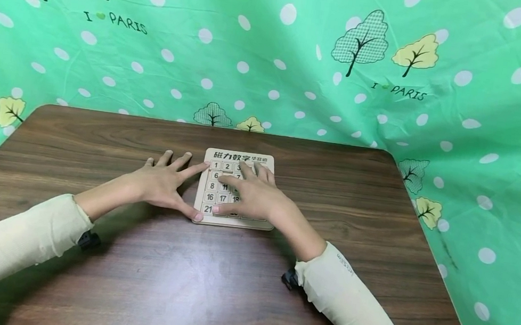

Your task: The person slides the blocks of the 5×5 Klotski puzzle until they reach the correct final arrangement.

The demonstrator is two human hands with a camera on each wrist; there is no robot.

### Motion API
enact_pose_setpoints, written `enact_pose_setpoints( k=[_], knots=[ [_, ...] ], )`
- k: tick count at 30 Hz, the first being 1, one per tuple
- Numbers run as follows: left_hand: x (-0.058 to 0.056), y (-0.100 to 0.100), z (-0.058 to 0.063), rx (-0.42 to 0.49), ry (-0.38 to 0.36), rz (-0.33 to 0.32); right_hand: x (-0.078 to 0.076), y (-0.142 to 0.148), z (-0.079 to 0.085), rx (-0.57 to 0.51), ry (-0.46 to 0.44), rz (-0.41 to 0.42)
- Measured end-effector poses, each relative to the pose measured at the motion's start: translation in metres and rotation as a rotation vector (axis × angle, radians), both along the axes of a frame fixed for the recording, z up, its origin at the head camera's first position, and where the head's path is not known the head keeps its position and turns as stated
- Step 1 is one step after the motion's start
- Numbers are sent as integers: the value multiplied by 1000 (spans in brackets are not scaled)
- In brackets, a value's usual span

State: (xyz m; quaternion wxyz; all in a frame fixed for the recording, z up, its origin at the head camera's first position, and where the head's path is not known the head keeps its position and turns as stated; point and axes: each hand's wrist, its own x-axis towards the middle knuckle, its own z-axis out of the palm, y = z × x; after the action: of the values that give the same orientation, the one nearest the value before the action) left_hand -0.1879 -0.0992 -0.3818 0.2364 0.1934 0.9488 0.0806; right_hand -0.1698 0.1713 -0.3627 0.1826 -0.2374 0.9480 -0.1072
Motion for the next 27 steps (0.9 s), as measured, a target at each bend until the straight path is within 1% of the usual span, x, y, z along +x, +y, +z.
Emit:
enact_pose_setpoints(
  k=[7, 11, 19, 27],
  knots=[
    [-1, 2, 1, -36, 9, -24, -1, -2, 0, 7, -3, 3],
    [-1, 2, 3, -49, 6, -27, -1, 0, 0, 1, -2, -1],
    [-1, 2, 5, -46, 2, -23, 3, 16, 5, -14, 11, -40],
    [-1, 2, 6, -30, -8, -22, 5, 31, 5, -16, 25, -55]
  ],
)
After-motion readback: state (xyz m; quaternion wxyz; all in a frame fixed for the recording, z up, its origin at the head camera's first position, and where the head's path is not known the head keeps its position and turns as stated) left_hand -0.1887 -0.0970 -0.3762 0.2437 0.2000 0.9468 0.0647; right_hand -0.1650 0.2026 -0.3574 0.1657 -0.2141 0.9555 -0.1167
